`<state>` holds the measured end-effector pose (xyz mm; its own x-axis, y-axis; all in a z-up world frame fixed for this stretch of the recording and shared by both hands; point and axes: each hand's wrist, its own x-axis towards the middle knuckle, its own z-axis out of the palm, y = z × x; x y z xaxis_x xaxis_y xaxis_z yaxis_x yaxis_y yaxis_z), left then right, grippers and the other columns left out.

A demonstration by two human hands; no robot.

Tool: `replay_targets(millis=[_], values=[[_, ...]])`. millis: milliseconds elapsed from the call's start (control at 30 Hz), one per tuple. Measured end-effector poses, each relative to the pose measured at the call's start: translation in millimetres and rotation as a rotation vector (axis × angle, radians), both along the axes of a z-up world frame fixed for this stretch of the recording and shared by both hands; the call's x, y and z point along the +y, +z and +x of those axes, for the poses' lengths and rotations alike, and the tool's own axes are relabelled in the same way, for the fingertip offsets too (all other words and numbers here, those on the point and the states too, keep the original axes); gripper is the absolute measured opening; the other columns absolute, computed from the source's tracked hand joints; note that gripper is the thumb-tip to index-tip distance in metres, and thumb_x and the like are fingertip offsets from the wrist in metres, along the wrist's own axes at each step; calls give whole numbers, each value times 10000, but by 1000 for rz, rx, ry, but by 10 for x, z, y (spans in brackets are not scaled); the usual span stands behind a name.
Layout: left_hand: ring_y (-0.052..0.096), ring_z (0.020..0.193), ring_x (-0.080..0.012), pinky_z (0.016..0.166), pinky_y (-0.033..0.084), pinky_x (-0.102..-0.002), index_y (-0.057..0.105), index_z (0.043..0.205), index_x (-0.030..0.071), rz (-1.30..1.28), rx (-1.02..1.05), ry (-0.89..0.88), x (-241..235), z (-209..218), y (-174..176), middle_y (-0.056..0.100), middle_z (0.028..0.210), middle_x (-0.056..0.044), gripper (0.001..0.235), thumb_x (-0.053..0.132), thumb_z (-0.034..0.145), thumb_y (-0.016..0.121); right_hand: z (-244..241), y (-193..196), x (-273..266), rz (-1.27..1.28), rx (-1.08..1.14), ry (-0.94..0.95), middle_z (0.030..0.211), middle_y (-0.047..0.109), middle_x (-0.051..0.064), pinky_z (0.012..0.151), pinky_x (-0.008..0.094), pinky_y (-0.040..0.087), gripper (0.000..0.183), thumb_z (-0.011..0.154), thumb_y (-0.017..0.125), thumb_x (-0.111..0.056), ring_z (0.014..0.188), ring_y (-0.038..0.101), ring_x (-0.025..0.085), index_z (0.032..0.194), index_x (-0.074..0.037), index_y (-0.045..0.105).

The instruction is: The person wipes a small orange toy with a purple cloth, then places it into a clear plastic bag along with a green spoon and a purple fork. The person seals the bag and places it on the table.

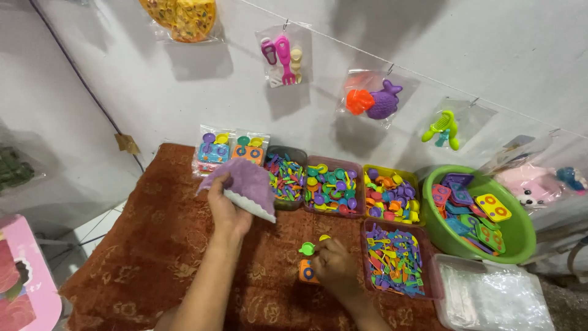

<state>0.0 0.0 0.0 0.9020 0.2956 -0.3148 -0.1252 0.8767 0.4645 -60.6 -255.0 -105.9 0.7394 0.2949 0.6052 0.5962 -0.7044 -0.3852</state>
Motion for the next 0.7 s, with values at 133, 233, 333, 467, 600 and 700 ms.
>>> replay_targets(millis=[133,233,333,467,600,700], values=[[520,1022,-199,918,474,-350,447,1314,1,73,48,8,49,71,-111,496,1155,-103,466,218,903,482,-89,125,58,26,263,126,866,520,47,694,333,478,272,717,454,138,778,512,194,871,-78,512],[503,1030,-195,950,425,-338,484,1131,36,-26,55,37,95,157,-325,479,1106,-85,286,218,915,527,-82,-16,84,138,358,66,697,515,42,587,368,407,131,747,518,54,645,468,211,727,-73,493],[550,1020,-185,940,448,-332,513,1115,55,-39,29,31,104,166,-339,550,1103,-79,231,195,931,509,-89,102,148,99,222,93,635,447,9,543,346,355,206,712,543,70,606,404,175,664,-96,431],[531,1042,-189,967,431,-354,481,1194,41,-53,16,8,86,97,-186,540,1158,-99,298,209,952,435,-114,365,94,29,112,131,714,532,47,605,355,423,135,726,543,60,655,491,222,741,-72,519],[501,1028,-170,982,431,-349,471,1245,32,-34,35,50,64,73,-108,498,1135,-81,341,208,958,410,-97,780,-53,-25,3,152,917,648,47,715,329,509,143,768,637,27,816,608,214,891,-45,626],[526,1076,-214,972,466,-406,404,1356,5,-21,42,82,58,89,-85,501,1191,-114,463,240,957,389,27,732,-371,6,58,14,935,673,33,787,318,495,163,804,638,-57,864,606,218,950,-106,692]])
